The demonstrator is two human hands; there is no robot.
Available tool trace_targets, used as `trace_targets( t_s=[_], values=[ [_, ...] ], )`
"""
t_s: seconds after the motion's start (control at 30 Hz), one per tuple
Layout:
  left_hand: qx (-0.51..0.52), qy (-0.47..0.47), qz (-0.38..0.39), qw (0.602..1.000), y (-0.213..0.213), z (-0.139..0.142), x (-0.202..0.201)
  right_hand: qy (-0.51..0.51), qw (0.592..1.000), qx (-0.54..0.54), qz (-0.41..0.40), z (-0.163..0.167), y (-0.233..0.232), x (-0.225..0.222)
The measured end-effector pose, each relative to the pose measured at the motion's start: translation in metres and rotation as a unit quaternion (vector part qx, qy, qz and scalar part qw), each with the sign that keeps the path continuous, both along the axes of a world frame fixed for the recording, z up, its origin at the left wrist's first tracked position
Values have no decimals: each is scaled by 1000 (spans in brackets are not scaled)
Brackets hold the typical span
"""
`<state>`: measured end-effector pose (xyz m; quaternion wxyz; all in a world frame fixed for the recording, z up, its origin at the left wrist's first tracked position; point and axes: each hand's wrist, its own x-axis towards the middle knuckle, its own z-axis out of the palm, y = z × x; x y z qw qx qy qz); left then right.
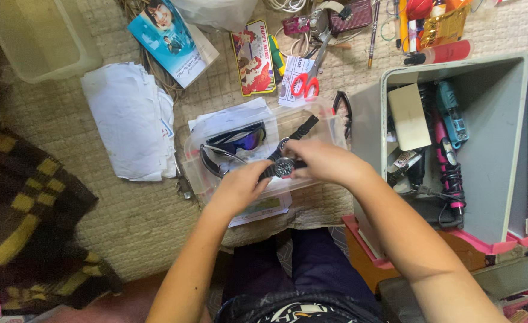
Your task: The person sits on the floor and empties the contents of bedroom storage drawers, sorting watches, sunglasses, cables, cards, notebooks and small accessories into a clear plastic container and open drawer bins. They coil a cable, flip through a small notebook, and place items one at a time into the compartments.
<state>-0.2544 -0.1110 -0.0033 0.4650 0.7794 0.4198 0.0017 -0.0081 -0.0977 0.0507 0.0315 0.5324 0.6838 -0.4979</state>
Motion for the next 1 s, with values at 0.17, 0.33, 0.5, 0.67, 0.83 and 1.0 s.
trace_targets(
  t_s=[0.17, 0.33, 0.5, 0.67, 0.83, 1.0],
  values=[
    [-39, -24, 101, 994, -28, -46, 2, -164, 985, 45, -13, -47, -1, 7],
    [14, -49, 151, 987, -33, -87, 17, -131, 939, 314, 56, -100, 22, 12],
    [-20, 16, 169, 985, -34, -85, 24, -187, 920, 327, 111, -112, 32, 10],
    [-17, -13, 148, 989, -38, -61, 13, -181, 912, 367, 41, -73, 13, 12],
    [0, 31, 181, 983, -43, -46, -5, -126, 907, 395, -70, -31, -12, 16],
    [13, 48, 191, 980, -44, -38, -24, -164, 946, 263, -100, -26, -39, 12]
  ],
)
